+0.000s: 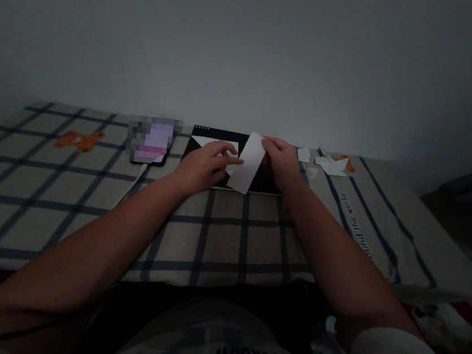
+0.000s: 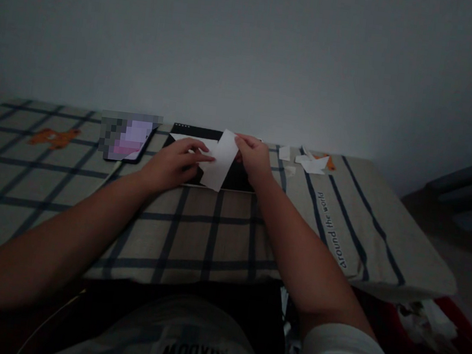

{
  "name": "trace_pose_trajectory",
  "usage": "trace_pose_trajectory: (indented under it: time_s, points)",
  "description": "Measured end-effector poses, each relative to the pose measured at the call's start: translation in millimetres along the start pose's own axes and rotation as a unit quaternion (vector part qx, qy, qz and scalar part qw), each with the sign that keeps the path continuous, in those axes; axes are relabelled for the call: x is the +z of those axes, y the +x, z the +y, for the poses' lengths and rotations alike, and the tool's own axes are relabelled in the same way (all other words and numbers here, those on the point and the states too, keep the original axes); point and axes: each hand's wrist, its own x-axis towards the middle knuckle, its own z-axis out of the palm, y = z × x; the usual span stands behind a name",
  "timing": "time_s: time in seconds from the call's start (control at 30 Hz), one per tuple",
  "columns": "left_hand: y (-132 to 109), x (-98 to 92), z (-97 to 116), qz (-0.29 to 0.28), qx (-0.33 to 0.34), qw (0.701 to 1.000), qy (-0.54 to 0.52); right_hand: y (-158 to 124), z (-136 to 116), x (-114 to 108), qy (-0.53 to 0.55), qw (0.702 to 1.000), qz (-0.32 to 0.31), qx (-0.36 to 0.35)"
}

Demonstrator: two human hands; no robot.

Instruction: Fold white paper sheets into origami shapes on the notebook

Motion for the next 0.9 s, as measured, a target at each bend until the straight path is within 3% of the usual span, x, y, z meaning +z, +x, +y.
trace_pose_trajectory:
  time_s: [0.1,0.57,0.73,0.9]
  points:
    - [0.3,0.7,1.3,-0.008,-0.015,1.000,0.012,1.4,2.0,-0.8,0.002,1.000,0.001,0.009]
    - [1.4,3.6,4.4,-0.008,0.031,0.999,-0.043,-3.9,1.6,-2.8,-0.040,0.999,-0.036,0.001]
    - [3.8,1.9,5.8,0.004,-0.037,0.999,-0.031,-9.4,-3.5,1.0,-0.043,0.995,-0.080,-0.036]
    - [5.0,0.0,4.4,0.079,-0.147,0.986,-0.024,-17.2,-10.9,5.2,-0.026,0.988,-0.140,-0.059]
